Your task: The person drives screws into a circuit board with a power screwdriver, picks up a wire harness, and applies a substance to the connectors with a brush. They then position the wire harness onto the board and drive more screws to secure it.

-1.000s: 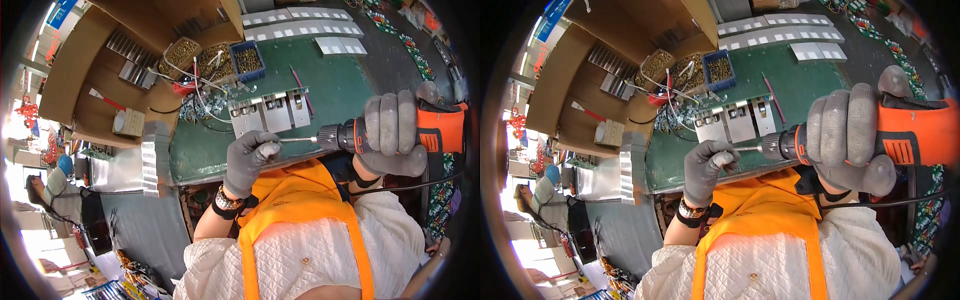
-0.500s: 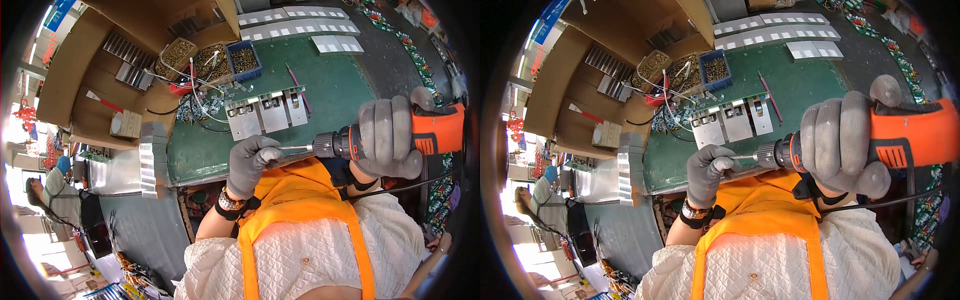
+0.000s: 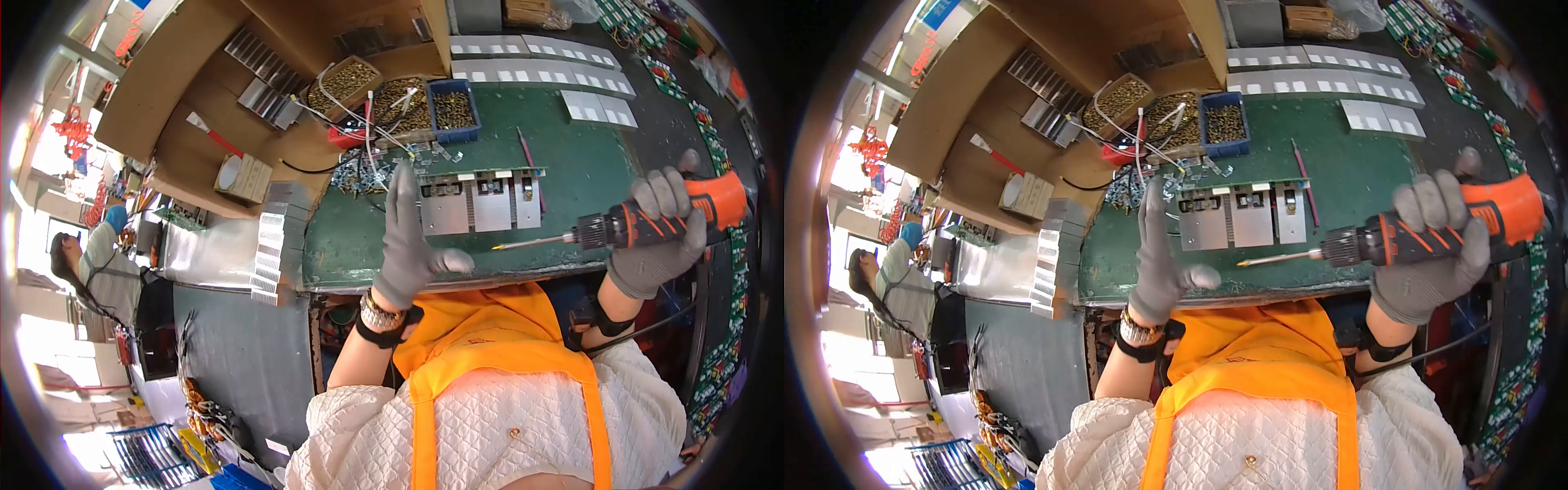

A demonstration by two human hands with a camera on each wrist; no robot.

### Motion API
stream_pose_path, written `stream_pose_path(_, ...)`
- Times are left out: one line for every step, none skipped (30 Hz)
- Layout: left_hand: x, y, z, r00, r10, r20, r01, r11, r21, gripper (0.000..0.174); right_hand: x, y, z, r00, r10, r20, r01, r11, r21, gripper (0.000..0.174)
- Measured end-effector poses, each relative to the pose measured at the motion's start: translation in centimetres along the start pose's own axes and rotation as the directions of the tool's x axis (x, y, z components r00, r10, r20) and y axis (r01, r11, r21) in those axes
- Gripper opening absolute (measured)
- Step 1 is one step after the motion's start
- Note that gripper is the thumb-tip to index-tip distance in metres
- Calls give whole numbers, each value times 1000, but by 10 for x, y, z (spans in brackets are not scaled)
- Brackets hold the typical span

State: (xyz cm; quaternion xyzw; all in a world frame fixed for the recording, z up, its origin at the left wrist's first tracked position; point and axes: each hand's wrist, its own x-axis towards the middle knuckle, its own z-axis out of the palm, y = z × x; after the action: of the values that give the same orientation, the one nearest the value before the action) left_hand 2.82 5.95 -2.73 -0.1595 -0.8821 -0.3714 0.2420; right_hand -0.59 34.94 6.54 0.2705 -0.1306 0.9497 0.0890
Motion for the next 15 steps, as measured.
stream_pose_path(-1,-16,3,997,-65,-48,66,998,6,141,2,-4,-2,1000,-22,4,22,1000,-12,55)
stream_pose_path(-8,-32,9,973,-217,82,225,969,-102,150,4,-8,-5,1000,-21,22,22,999,-42,54)
stream_pose_path(-10,-28,14,974,-215,72,221,971,-95,150,5,-9,-7,999,-20,31,21,999,-33,54)
stream_pose_path(-15,-19,25,950,-289,119,310,913,-263,153,5,-9,-7,1000,-21,21,22,997,-69,55)
stream_pose_path(-19,-14,33,920,-349,180,393,819,-419,155,6,-9,-8,1000,-23,10,24,994,-106,55)
stream_pose_path(-22,-11,37,922,-334,194,386,824,-415,158,6,-7,-9,1000,-21,10,22,994,-106,55)
stream_pose_path(-25,-10,38,924,-321,209,381,828,-412,161,7,-6,-11,1000,-21,14,22,995,-102,55)
stream_pose_path(-27,-12,34,942,-271,200,328,874,-359,153,8,-6,-12,1000,-20,19,22,993,-112,55)
stream_pose_path(-27,-16,28,956,-221,192,272,913,-305,145,10,-5,-14,1000,-17,25,20,992,-121,55)
stream_pose_path(-26,-35,24,992,-126,20,127,966,-225,125,12,-6,-16,999,-16,30,19,993,-116,55)
stream_pose_path(-20,-56,17,990,-10,-139,-7,993,-121,105,13,-8,-18,1000,-17,14,19,993,-117,54)
stream_pose_path(-3,-64,-3,963,-163,-214,155,986,-56,77,14,-9,-20,1000,-18,-3,17,993,-120,54)
stream_pose_path(17,-73,-26,905,-304,-296,317,948,-5,51,14,-9,-20,1000,-17,-3,16,993,-120,54)
stream_pose_path(38,-96,-47,892,-366,-265,417,893,170,37,14,-9,-20,1000,-29,-3,28,992,-127,53)
stream_pose_path(59,-121,-64,870,-428,-246,491,801,342,25,15,-9,-19,999,-43,-2,42,990,-133,53)
